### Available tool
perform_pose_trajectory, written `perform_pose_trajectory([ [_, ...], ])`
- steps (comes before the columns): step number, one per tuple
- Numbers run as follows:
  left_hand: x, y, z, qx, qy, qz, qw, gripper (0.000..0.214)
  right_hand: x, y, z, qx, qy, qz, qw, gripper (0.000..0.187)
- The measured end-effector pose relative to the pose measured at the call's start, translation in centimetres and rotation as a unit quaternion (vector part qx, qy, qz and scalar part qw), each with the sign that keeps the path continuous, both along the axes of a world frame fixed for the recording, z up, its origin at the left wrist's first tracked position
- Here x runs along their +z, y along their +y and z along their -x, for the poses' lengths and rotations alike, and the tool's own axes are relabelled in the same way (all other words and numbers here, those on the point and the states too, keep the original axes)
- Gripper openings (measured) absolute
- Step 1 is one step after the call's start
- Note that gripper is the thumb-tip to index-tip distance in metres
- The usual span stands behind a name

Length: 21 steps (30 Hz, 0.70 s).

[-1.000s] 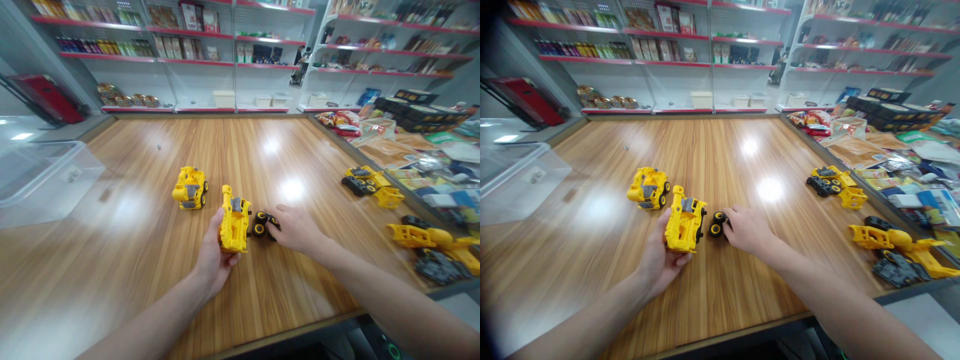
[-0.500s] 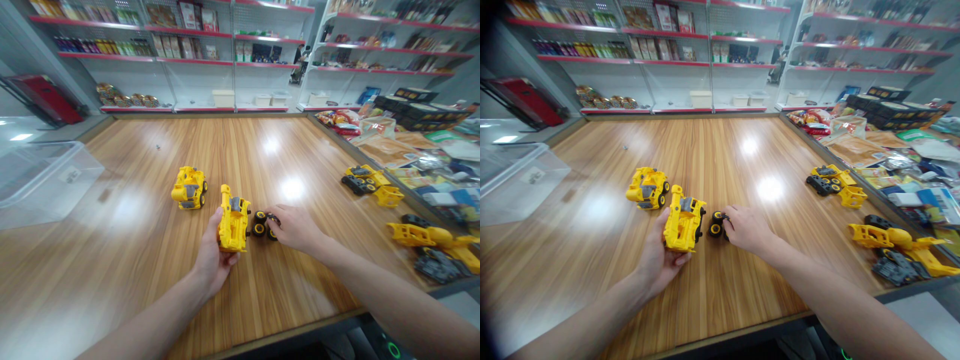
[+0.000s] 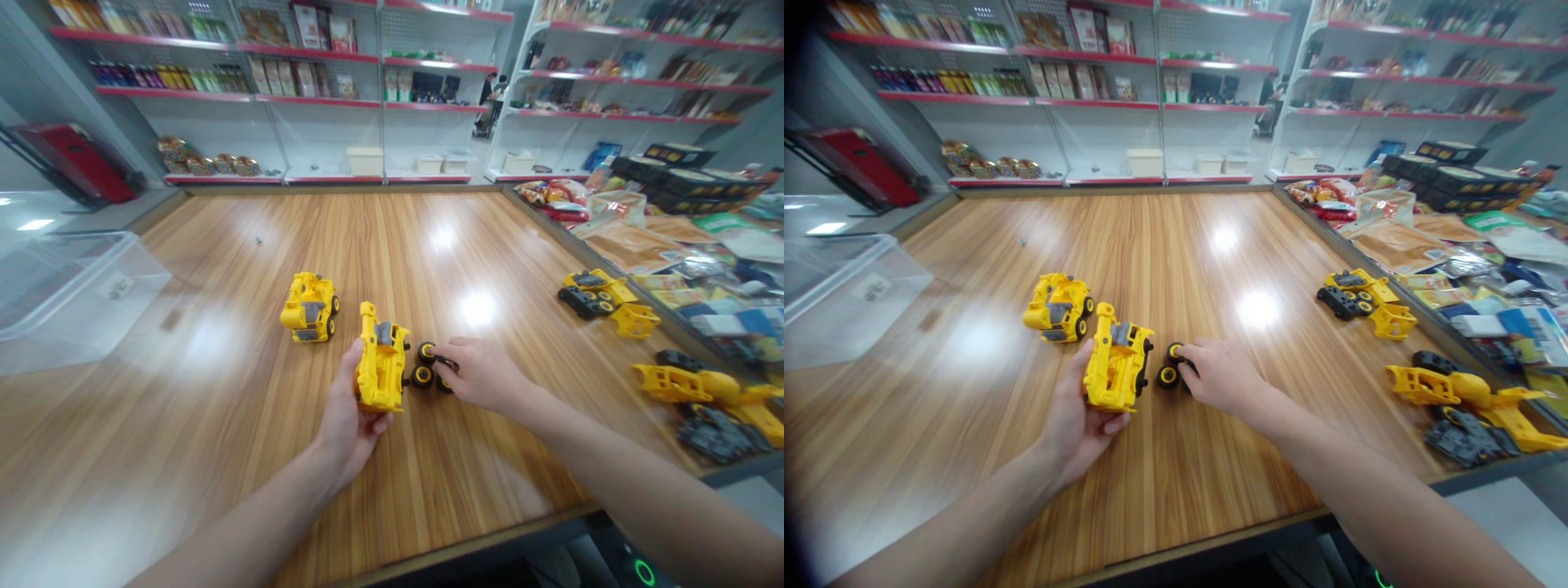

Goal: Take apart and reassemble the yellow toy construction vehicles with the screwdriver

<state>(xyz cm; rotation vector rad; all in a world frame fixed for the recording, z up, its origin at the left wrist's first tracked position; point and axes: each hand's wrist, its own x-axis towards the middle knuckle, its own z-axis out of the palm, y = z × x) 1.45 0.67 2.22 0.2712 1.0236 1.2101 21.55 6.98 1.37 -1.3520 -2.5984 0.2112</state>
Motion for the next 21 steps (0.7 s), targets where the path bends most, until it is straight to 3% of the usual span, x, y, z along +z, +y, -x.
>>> perform_pose_trajectory([
  [8, 0.0, 0.0, 0.1, -0.007, -0.015, -0.003, 1.000, 0.041, -0.5, 1.2, -1.3, -0.050, 0.013, 0.001, 0.999, 0.028],
  [21, 0.0, 0.0, 0.1, -0.001, -0.025, 0.000, 1.000, 0.042, -0.7, 0.6, -0.5, 0.004, 0.022, 0.021, 1.000, 0.034],
])
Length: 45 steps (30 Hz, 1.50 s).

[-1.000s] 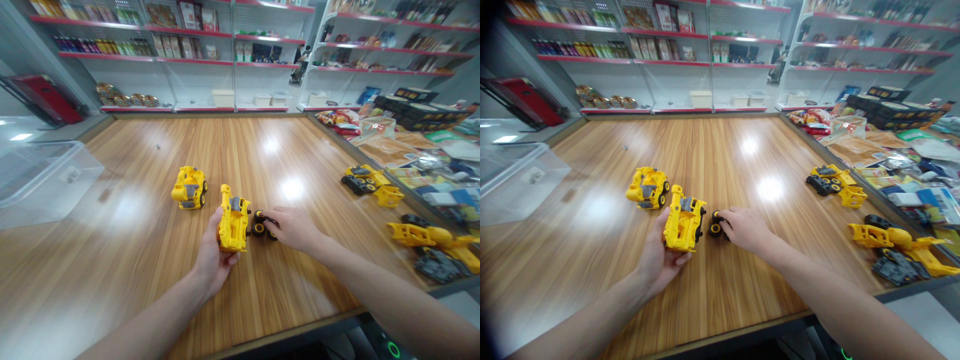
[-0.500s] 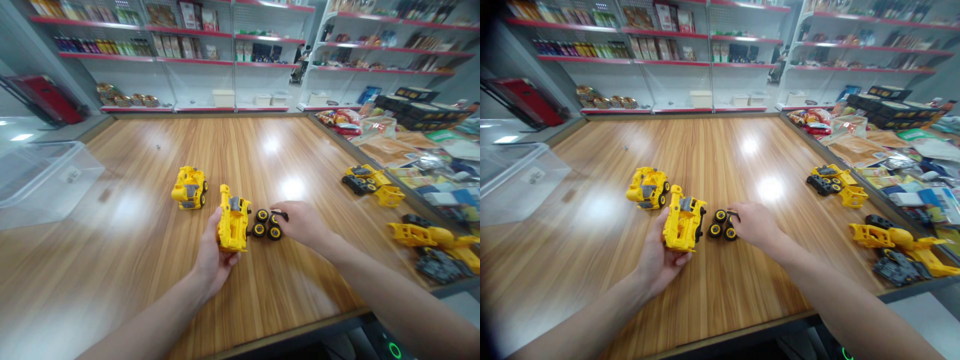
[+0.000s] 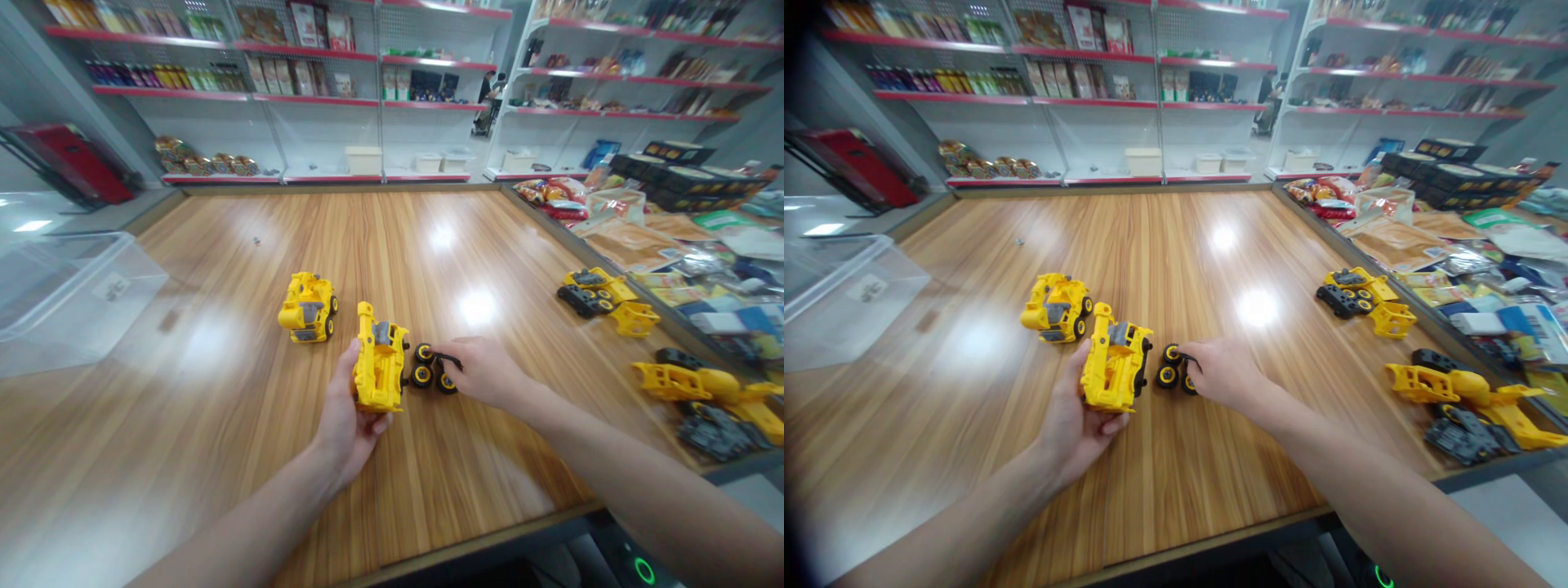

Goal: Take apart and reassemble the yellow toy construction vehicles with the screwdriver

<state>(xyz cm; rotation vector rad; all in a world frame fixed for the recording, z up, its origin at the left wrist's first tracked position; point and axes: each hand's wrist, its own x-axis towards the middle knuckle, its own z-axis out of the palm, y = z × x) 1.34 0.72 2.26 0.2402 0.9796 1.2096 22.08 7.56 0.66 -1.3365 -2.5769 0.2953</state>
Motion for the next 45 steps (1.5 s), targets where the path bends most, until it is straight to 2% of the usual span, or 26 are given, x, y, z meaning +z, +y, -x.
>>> perform_pose_trajectory([
  [10, -0.1, -0.1, 0.2, -0.027, -0.015, -0.003, 1.000, 0.045, 0.9, -0.9, 0.6, 0.014, 0.051, 0.000, 0.999, 0.024],
  [17, 0.5, -0.5, 0.3, -0.141, -0.090, -0.005, 0.986, 0.051, 1.9, -1.7, 1.0, 0.027, 0.125, 0.031, 0.991, 0.036],
  [21, 0.7, -0.7, 0.3, -0.166, -0.100, -0.008, 0.981, 0.057, 1.9, -1.9, 0.8, 0.040, 0.202, 0.044, 0.978, 0.039],
  [29, 0.3, 0.3, 0.2, -0.096, -0.043, -0.031, 0.994, 0.038, 1.7, -1.8, 1.0, 0.010, 0.232, 0.030, 0.972, 0.038],
  [34, 0.0, 0.2, 0.1, -0.124, -0.046, -0.025, 0.991, 0.039, 1.8, -2.3, 1.3, 0.042, 0.273, 0.045, 0.960, 0.026],
  [39, -0.5, 0.3, 0.4, -0.072, -0.051, -0.005, 0.996, 0.028, 1.6, -2.9, 1.2, 0.038, 0.322, 0.047, 0.945, 0.023],
  [42, -0.7, 0.4, 0.6, -0.062, -0.068, 0.002, 0.996, 0.029, 1.7, -3.1, 1.3, 0.005, 0.353, 0.018, 0.936, 0.016],
  [45, -0.8, 0.6, 0.9, -0.060, -0.079, 0.015, 0.995, 0.030, 2.1, -3.0, 1.4, 0.028, 0.366, -0.036, 0.929, 0.009],
])
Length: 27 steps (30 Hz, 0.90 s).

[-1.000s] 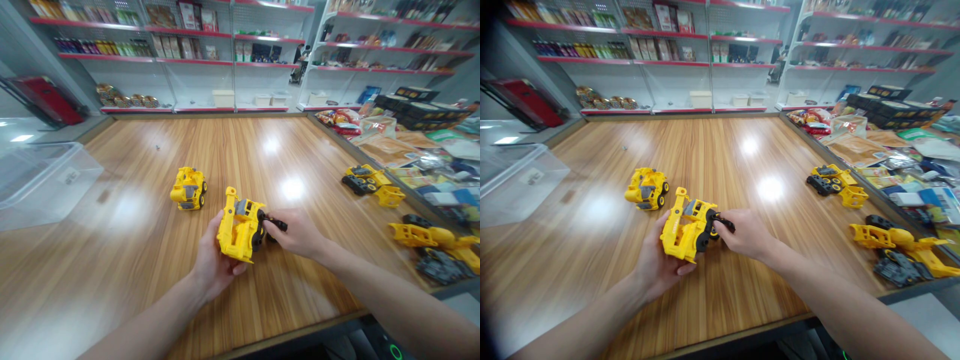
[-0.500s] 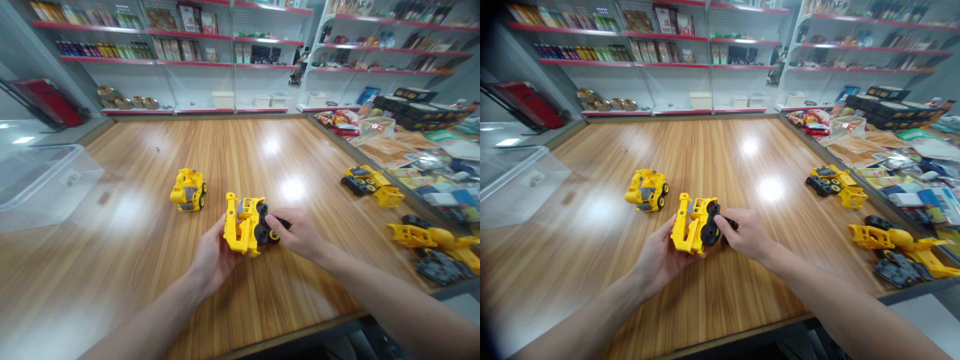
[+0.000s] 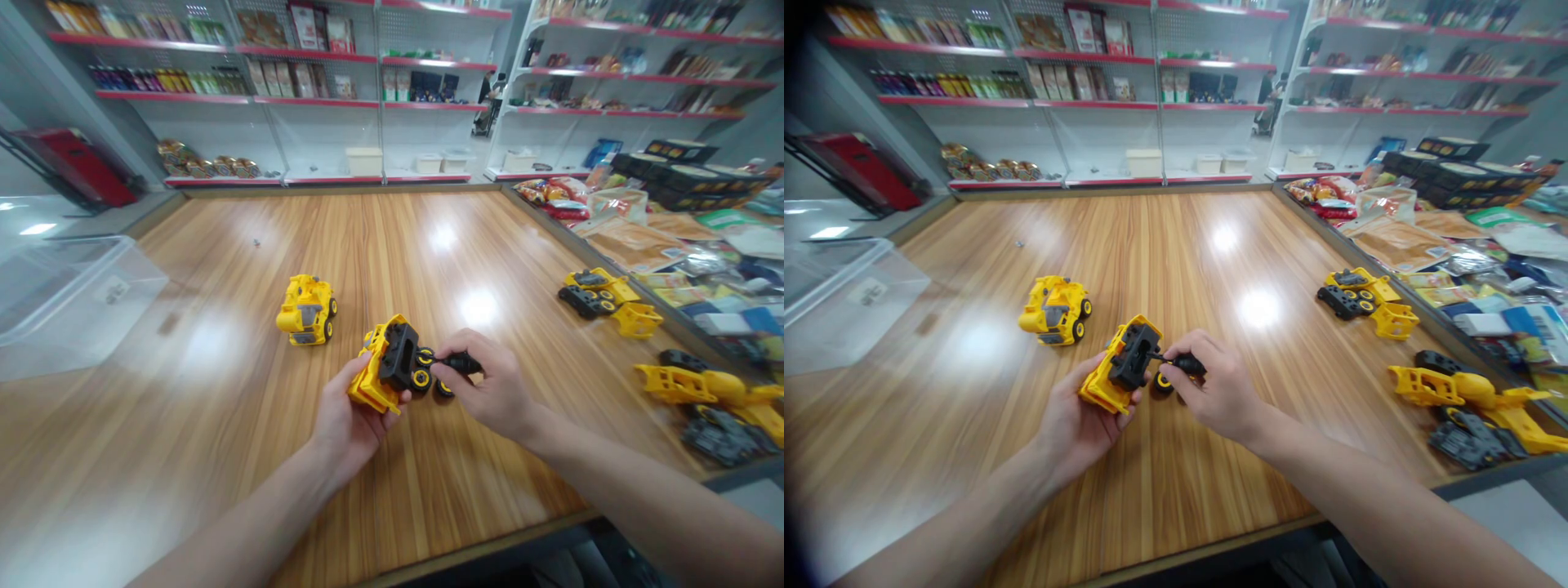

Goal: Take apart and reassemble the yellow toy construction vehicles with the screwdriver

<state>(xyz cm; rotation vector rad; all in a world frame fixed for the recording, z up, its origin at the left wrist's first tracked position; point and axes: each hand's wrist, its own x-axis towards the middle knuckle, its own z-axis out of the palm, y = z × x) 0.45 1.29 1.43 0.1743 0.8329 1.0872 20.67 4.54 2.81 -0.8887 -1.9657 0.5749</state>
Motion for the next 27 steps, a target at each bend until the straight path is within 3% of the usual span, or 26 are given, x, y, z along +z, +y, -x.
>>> perform_pose_trajectory([
  [3, -0.3, 0.1, 0.1, -0.007, -0.007, 0.012, 1.000, 0.033, 0.4, 0.0, 0.1, 0.030, 0.010, -0.046, 0.998, 0.017],
  [8, -0.4, 0.1, 0.0, -0.005, 0.001, 0.007, 1.000, 0.031, 0.3, -0.1, 0.0, 0.043, 0.042, -0.053, 0.997, 0.029],
  [17, 0.7, -0.3, -0.3, -0.049, 0.012, -0.013, 0.999, 0.033, -0.5, -0.1, -0.2, -0.006, 0.047, -0.031, 0.998, 0.025],
  [22, 0.1, -0.5, -0.2, -0.059, 0.013, -0.023, 0.998, 0.034, -0.6, -0.2, -0.4, -0.060, 0.075, -0.052, 0.994, 0.024],
  [27, -0.5, -0.6, -0.3, -0.078, 0.026, -0.021, 0.996, 0.036, -0.7, 0.0, -0.2, -0.080, 0.036, -0.015, 0.996, 0.025],
])
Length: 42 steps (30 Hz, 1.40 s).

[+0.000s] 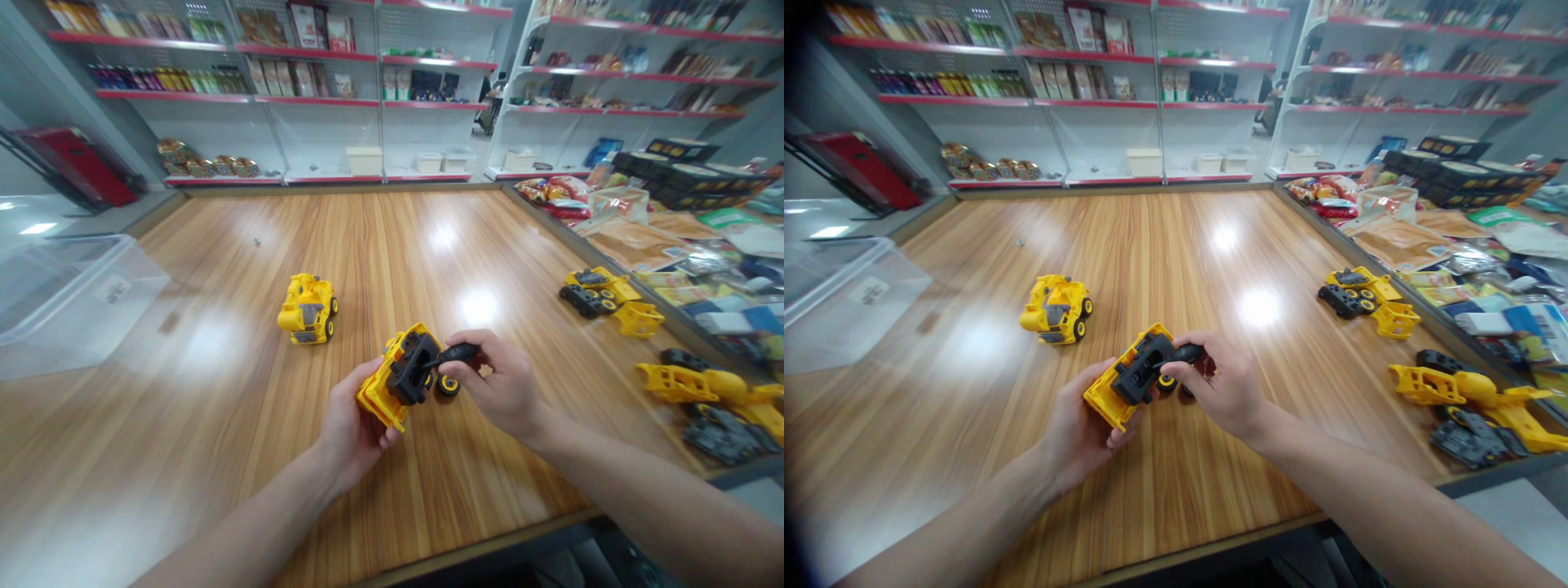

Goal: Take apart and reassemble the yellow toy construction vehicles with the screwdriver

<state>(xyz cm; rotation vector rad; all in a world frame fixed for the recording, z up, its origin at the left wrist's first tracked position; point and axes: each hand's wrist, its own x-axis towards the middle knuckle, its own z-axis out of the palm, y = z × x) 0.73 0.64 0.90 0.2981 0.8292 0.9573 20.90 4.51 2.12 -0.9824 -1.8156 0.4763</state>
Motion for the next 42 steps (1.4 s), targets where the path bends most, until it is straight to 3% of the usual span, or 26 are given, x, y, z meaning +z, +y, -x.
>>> perform_pose_trajectory([
  [14, -0.37, 0.55, 0.00, 0.022, 0.035, -0.005, 0.999, 0.031, -0.41, 0.65, 0.09, -0.034, -0.070, 0.089, 0.993, 0.027],
  [25, -0.41, 0.38, 0.05, 0.000, 0.039, -0.044, 0.998, 0.033, -0.59, 0.61, 0.20, -0.010, -0.044, 0.078, 0.996, 0.021],
  [36, -0.56, 0.48, -0.14, 0.014, 0.063, -0.045, 0.997, 0.033, -0.41, 0.16, 0.23, 0.027, -0.057, -0.030, 0.998, 0.014],
  [42, -0.55, 0.11, -0.27, 0.032, 0.086, -0.035, 0.995, 0.031, -0.69, 0.22, 0.33, 0.027, -0.033, 0.019, 0.999, 0.015],
])
